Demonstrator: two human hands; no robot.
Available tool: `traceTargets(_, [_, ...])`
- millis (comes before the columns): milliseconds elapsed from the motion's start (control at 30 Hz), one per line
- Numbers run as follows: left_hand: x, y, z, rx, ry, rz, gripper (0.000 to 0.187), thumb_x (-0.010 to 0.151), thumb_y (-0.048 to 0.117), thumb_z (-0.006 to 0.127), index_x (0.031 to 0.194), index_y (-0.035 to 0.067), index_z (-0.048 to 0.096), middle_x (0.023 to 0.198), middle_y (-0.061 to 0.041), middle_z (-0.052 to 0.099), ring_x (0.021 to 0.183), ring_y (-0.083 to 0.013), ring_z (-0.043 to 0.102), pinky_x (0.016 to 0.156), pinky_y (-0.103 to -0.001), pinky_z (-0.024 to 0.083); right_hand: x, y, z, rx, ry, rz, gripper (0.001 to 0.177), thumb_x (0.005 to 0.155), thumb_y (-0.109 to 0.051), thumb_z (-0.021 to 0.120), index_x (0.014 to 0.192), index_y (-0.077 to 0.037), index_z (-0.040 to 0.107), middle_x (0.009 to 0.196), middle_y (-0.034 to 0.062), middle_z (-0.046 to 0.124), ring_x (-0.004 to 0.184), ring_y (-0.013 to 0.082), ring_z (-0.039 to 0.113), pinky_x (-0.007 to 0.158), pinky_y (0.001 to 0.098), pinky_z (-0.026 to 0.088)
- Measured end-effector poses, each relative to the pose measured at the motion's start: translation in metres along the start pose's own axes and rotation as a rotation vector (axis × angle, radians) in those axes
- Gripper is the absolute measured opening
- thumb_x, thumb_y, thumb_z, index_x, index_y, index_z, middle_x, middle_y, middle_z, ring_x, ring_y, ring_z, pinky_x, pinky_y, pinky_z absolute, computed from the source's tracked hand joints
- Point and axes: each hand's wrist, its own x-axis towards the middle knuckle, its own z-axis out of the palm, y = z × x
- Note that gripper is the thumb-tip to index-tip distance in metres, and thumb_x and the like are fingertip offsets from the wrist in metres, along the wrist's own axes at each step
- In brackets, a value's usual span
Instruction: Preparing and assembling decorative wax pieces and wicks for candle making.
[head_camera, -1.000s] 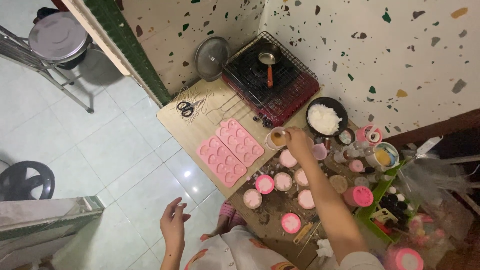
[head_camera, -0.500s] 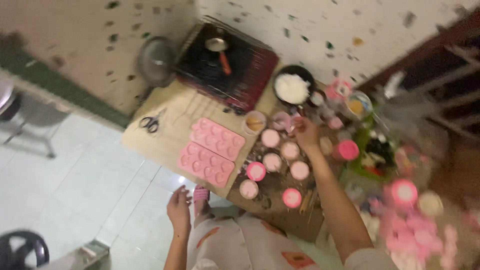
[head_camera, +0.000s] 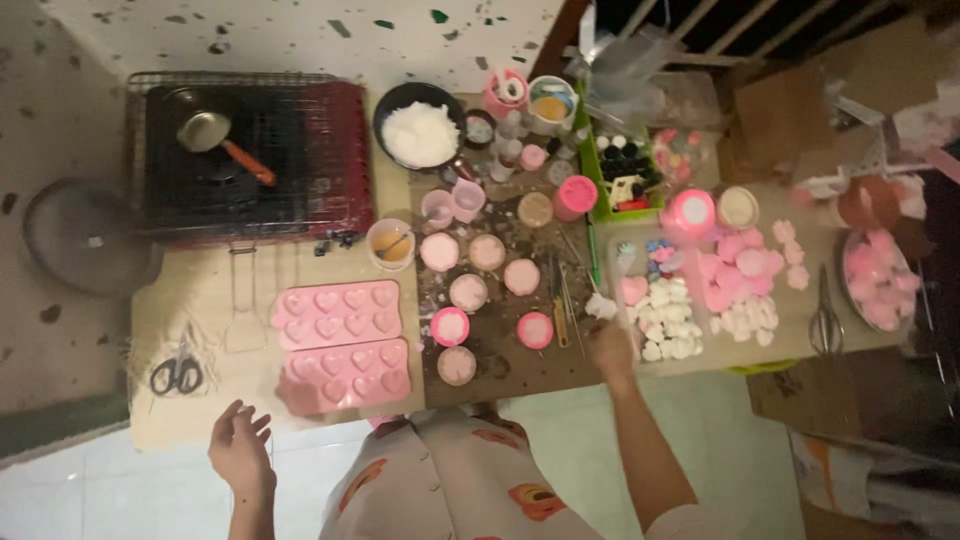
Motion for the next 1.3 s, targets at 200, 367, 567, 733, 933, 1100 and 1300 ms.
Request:
traceTargets(200, [0.002,0.017,0.017,0.059,0.002,0.053,0.032,0.104,0.013,0.056,0.131,-0.004,0.061,0.114,-0.015,0.067,0.094,-0.0260,0.072,0.075,-0.033,0.057,-0.024,0.008,0.050,-0.074,0.031,0.058,0.028,0.087,-0.024,0.072,0.105,-0.003,0.069,0.091,0.0218,0.072,0.088,0.0420,0.069,0.080,0.0528,0.056])
traceTargets(367, [0.016,0.015,0.013,0.128,0.042,0.137,0.030,0.105,0.013,0.057,0.129,-0.004,0.062,0.113,-0.016,0.068,0.091,-0.0237,0.072,0.072,-0.032,0.056,-0.015,-0.003,0.033,0.107,0.066,0.020,0.021,0.082,-0.018,0.068,0.095,-0.003,0.073,0.090,0.0239,0.071,0.086,0.0454,0.068,0.075,0.0562,0.053])
traceTargets(567, [0.048,0.001,0.005,0.215,0.107,0.255,0.027,0.102,0.010,0.058,0.125,-0.001,0.066,0.109,-0.013,0.071,0.086,-0.0196,0.071,0.068,-0.031,0.052,-0.027,-0.007,0.005,0.059,0.032,-0.028,0.024,0.091,-0.021,0.064,0.095,0.001,0.073,0.085,0.0234,0.070,0.082,0.0402,0.068,0.072,0.0496,0.052])
traceTargets(733, [0.059,0.010,0.020,0.247,0.126,0.317,0.025,0.098,0.006,0.058,0.119,0.002,0.070,0.104,-0.011,0.072,0.080,-0.0192,0.064,0.067,-0.030,0.054,-0.064,-0.203,-0.087,1.080,-0.203,0.381,0.029,0.097,-0.004,0.063,0.125,-0.007,0.067,0.086,0.0041,0.068,0.068,0.0119,0.057,0.056,0.0267,0.043])
traceTargets(933, [0.072,0.021,0.050,0.259,0.038,0.285,0.023,0.094,0.007,0.062,0.115,0.003,0.070,0.093,-0.009,0.072,0.074,-0.0168,0.067,0.063,-0.030,0.053,-0.079,-0.379,-0.023,1.163,-0.309,0.171,0.017,0.092,0.000,0.066,0.109,0.000,0.068,0.085,0.0079,0.072,0.067,0.0145,0.067,0.058,0.0300,0.055])
traceTargets(1100, [0.077,0.048,0.067,0.261,-0.081,0.481,0.029,0.090,0.003,0.068,0.119,0.003,0.071,0.095,-0.010,0.067,0.076,-0.0193,0.067,0.067,-0.032,0.054,-0.066,-0.445,0.072,1.203,-0.315,0.042,0.018,0.091,0.003,0.069,0.109,0.002,0.073,0.081,0.0084,0.072,0.064,0.0121,0.062,0.055,0.0245,0.050])
traceTargets(1300, [0.088,0.036,0.080,0.120,-0.133,0.372,0.029,0.092,-0.002,0.065,0.121,0.001,0.069,0.099,-0.007,0.070,0.077,-0.0126,0.064,0.069,-0.027,0.055,-0.058,-0.482,0.105,1.117,-0.311,-0.062,0.020,0.093,0.006,0.062,0.109,0.002,0.073,0.111,0.0036,0.072,0.075,0.0083,0.065,0.057,0.0216,0.050])
